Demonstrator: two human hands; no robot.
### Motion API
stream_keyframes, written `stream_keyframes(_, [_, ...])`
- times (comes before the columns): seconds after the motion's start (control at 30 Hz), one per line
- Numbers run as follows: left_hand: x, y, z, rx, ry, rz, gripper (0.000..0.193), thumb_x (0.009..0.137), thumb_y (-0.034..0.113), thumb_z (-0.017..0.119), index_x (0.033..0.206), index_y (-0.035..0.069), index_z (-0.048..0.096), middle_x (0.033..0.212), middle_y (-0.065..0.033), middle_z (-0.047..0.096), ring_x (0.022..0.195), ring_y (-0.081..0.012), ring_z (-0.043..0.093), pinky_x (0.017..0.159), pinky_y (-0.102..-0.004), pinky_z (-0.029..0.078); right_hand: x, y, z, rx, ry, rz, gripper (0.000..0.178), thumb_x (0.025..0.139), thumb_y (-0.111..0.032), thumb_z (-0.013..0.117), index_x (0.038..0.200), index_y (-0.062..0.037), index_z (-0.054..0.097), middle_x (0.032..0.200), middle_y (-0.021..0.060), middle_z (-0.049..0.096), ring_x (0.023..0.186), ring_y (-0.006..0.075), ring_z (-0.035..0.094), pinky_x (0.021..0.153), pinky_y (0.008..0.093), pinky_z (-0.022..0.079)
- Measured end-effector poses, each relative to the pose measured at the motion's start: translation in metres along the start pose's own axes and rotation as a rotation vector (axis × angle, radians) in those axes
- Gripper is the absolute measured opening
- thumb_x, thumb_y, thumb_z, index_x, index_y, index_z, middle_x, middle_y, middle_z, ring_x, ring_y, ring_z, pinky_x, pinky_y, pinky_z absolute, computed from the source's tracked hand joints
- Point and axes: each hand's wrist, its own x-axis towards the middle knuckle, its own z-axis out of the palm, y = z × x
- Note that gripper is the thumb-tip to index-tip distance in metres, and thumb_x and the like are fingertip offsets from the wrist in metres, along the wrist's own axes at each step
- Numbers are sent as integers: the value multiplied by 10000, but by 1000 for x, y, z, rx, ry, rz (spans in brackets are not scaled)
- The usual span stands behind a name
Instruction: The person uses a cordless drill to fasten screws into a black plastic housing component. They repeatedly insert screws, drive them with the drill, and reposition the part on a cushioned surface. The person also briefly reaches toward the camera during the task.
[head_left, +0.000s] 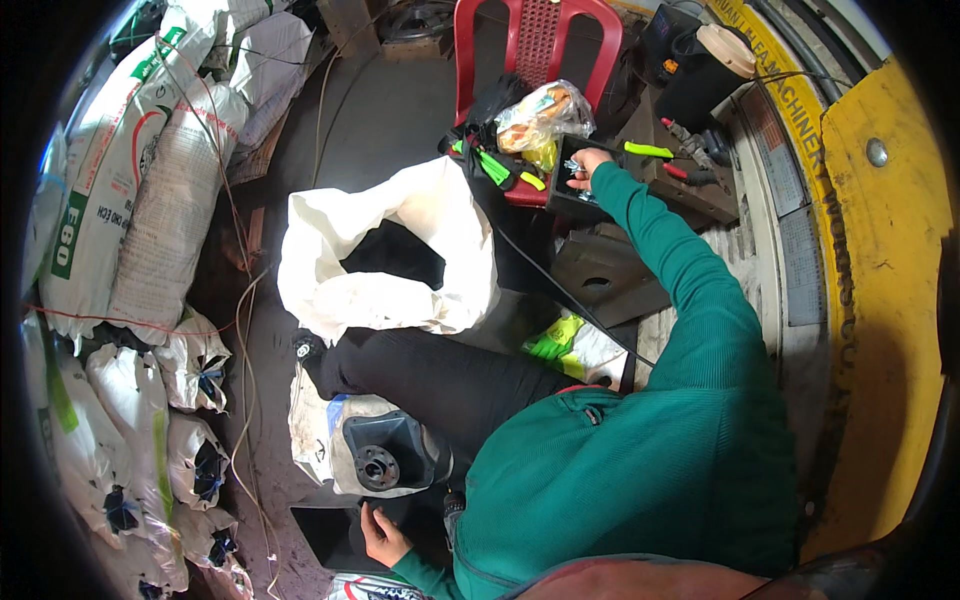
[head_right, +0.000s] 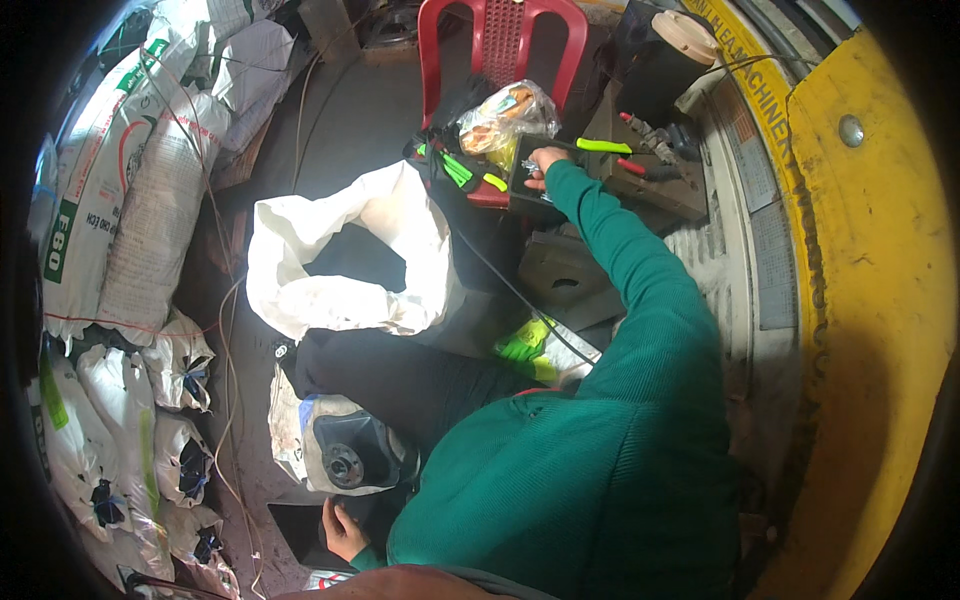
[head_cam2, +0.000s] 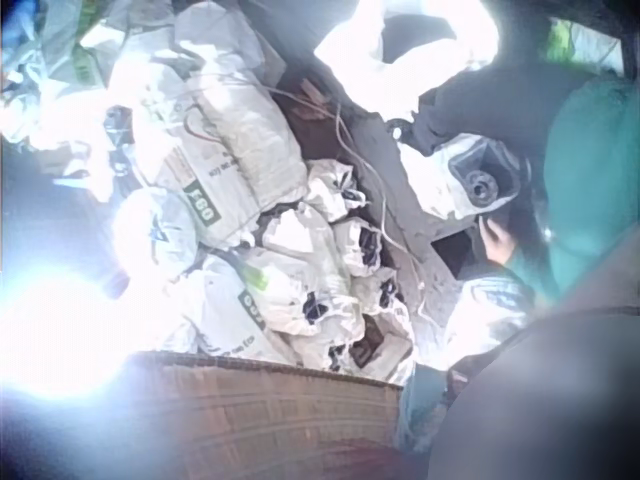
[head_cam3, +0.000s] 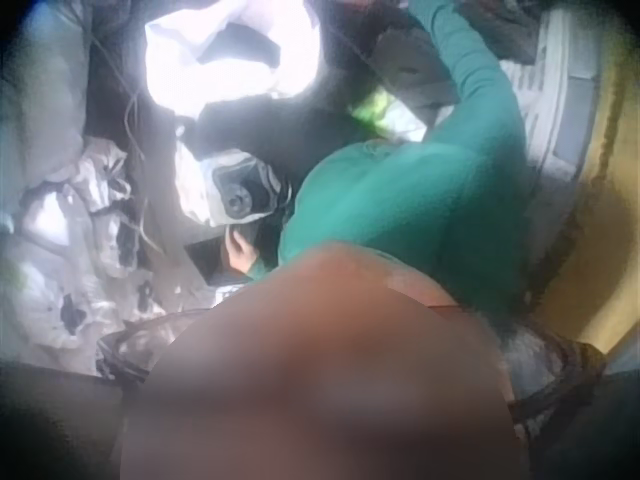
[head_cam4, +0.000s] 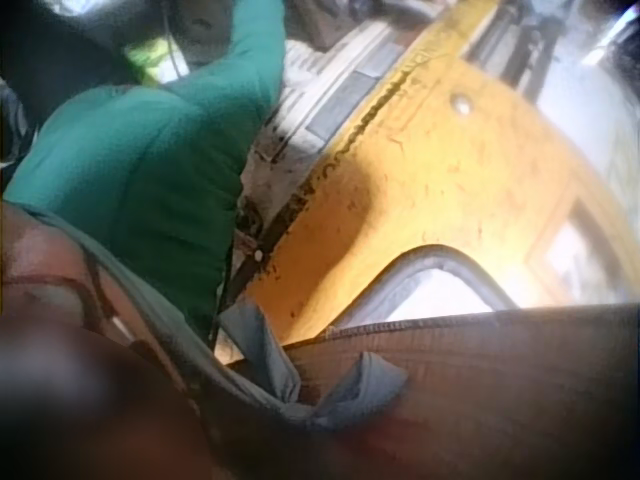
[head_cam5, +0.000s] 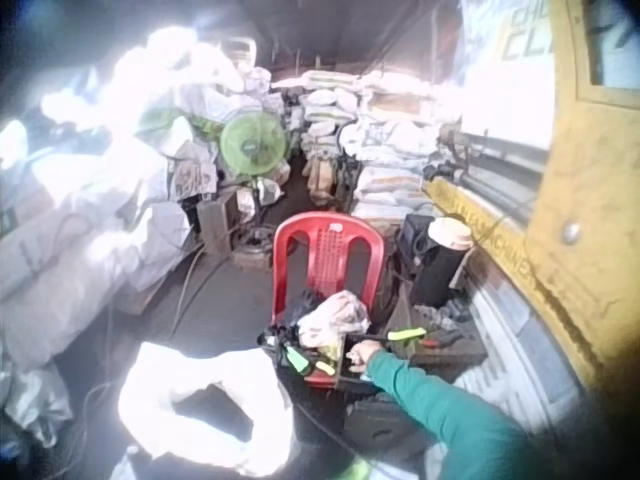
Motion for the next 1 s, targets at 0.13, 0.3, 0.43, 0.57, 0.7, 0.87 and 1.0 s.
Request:
stream_keyframes(0.13, [-3,-2,9,10,-16,-5,293,934,125,571,1195,-7,592,991,-102,682,788,-125,631,580,-229,471,-1,4,-5,467,13,130,162,851,-81,404,719,-55,494,563,51,450,431,173,407,508,392,517])
stream_keyframes(0.3, [-1,0,15,0,9,71,280,903,102,591,1161,-5,616,912,-120,700,657,-143,616,564,-264,489,1,7,-12,739,-66,224,213,860,-103,331,692,-92,461,511,39,418,393,147,340,441,301,342])
stream_keyframes(0.43, [2,1,11,54,9,56,272,902,100,592,1148,-10,621,928,-134,698,689,-156,639,587,-268,504,5,7,-18,853,-272,163,221,894,-171,317,773,-106,490,536,34,440,394,147,371,502,337,415])
stream_keyframes(0.57, [4,0,11,62,-18,33,287,920,129,583,1164,-21,609,975,-112,690,736,-123,612,593,-247,487,7,7,-19,858,-248,136,208,897,-196,332,793,-108,490,568,41,464,407,156,398,560,384,483])
stream_keyframes(0.7, [3,-2,14,83,-55,83,302,924,137,585,1177,-26,601,1014,-105,685,780,-122,605,650,-255,495,6,8,-22,810,-276,50,149,807,-152,358,759,-103,491,602,42,464,458,188,421,643,428,524])
stream_keyframes(0.87, [3,-5,17,85,-26,127,285,906,103,592,1157,-29,611,1004,-139,691,813,-176,653,698,-283,517,9,11,-28,832,-278,134,134,727,-128,401,783,-86,516,647,52,502,558,212,508,706,445,528])
stream_keyframes(1.0, [4,1,19,-29,-15,169,273,896,86,596,1142,-31,620,995,-152,695,802,-207,669,714,-299,523,9,9,-25,925,-271,171,156,708,-139,443,806,-73,544,649,47,508,562,208,516,644,404,511])
